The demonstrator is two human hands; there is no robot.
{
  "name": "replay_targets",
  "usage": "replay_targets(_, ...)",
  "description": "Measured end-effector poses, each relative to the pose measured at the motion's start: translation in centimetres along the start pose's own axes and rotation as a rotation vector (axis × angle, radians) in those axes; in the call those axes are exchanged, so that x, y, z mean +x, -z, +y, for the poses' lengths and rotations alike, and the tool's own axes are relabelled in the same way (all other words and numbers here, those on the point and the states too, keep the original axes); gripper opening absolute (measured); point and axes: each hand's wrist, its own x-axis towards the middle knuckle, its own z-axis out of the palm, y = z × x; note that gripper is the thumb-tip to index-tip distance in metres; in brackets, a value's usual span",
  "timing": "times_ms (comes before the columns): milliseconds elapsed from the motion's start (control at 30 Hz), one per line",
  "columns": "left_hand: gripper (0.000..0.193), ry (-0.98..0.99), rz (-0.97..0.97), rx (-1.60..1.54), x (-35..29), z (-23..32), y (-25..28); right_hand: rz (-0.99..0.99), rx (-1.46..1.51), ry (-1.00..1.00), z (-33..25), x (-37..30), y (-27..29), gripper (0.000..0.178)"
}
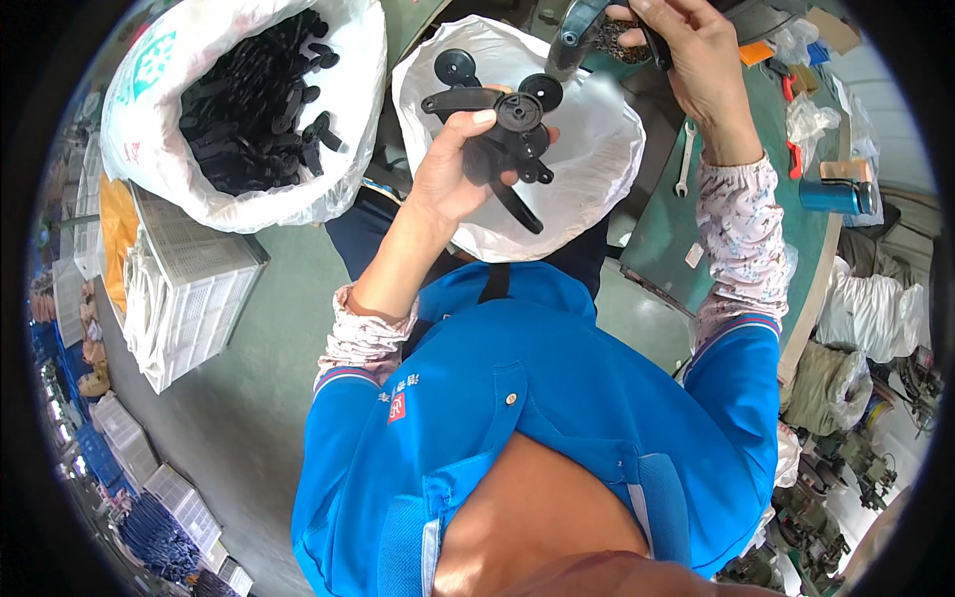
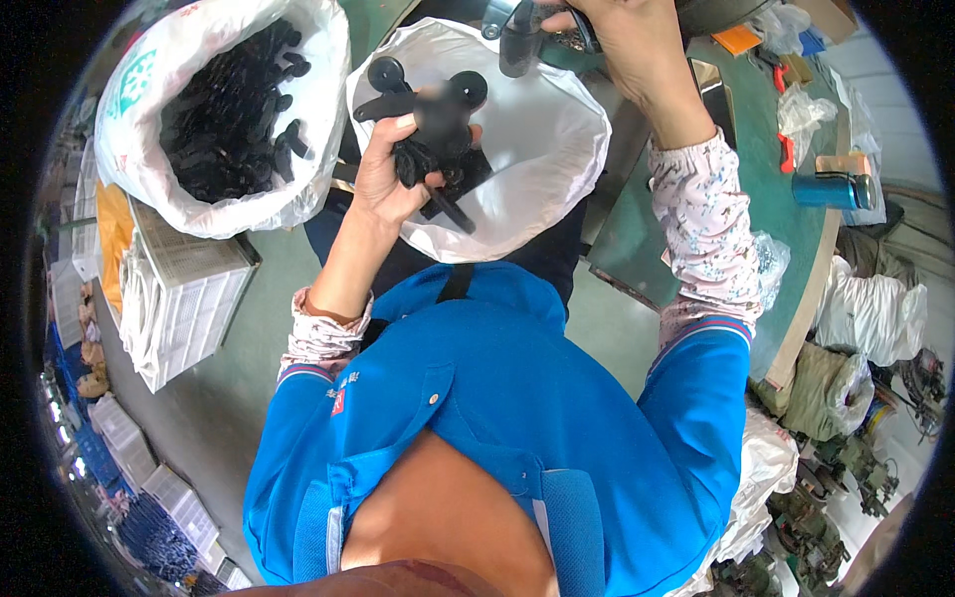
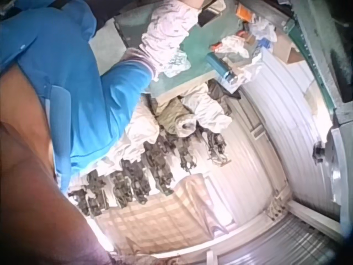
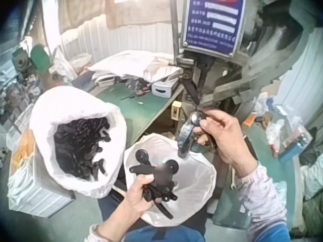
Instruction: The person picks black plastic components from a white sack and assembles them by hand, inserting smaller pieces into larger ones. The assembled units are placed into a second white sack. The process is repeated continuously throughout the clip.
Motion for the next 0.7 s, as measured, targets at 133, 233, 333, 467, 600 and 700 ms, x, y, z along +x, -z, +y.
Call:
replay_targets(133, 0.038, -0.061, 0.008, 0.047, 0.7, 0.6, -0.5, -0.106, -0.117, -0.185, -1.2, 1.6, 0.4, 0.022)
replay_targets(233, 0.037, -0.127, -0.026, 0.044, 1.2, 0.9, -0.6, -0.092, -0.157, -0.234, -0.8, 1.8, -0.5, 0.026)
replay_targets(333, 0.035, -0.168, 0.009, 0.083, 1.4, 1.1, -0.5, -0.003, 0.040, -0.283, 0.0, -0.1, -1.3, 0.031)
replay_targets(467, 0.035, -0.177, 0.010, 0.153, 1.7, 1.0, 0.1, -0.188, -0.042, -0.202, 5.2, -6.0, 1.3, 0.033)
replay_targets(600, 0.038, -0.047, 0.059, 0.218, 1.5, 0.8, 0.2, -0.300, -0.831, 0.579, 7.5, -8.6, 0.1, 0.048)
replay_targets(700, 0.039, 0.002, 0.108, 0.261, 1.0, 0.3, -0.3, -0.313, -1.039, 0.833, 7.4, -8.5, 0.2, 0.050)
